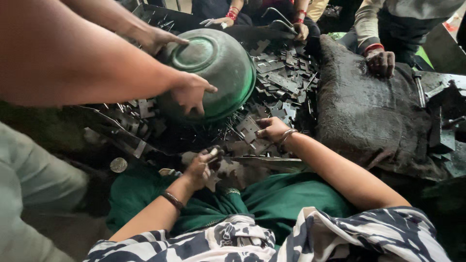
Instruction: The person sorts through a large bin of metal plates and pins by hand, picking up the flat plates and placing them onto a pile on the side while another person empties more parts into the bin from a bowl.
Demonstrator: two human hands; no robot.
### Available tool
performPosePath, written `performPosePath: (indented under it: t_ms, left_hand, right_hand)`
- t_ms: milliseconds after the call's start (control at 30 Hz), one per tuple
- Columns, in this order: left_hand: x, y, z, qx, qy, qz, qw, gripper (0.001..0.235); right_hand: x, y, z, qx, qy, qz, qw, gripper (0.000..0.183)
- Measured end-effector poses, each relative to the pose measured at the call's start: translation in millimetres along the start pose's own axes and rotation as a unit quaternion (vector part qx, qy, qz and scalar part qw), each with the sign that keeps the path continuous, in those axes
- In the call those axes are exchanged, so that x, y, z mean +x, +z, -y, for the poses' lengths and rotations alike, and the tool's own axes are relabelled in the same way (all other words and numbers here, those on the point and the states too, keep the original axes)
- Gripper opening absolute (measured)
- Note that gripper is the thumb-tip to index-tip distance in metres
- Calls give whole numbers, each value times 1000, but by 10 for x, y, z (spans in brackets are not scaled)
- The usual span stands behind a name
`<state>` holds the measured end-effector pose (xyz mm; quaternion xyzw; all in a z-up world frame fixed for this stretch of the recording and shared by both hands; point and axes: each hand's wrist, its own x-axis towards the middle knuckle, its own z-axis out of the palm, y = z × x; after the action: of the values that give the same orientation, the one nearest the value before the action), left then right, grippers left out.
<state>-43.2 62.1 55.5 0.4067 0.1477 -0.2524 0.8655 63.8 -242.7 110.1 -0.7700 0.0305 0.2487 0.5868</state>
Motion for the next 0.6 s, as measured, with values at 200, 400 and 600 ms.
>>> performPosePath:
  t_ms: [200, 400, 600]
  left_hand:
    - [164, -187, -91, -29, 36, -99, 994, 15]
    - [277, -435, -10, -25, 25, -121, 992, 8]
    - [251, -466, -66, -43, 35, -120, 991, 9]
  right_hand:
    - [-24, 5, -10, 22, 47, -9, 999, 59]
    - [30, -27, -103, 1, 19, -4, 1000, 59]
    - [8, -52, -119, -25, 11, -7, 1000, 56]
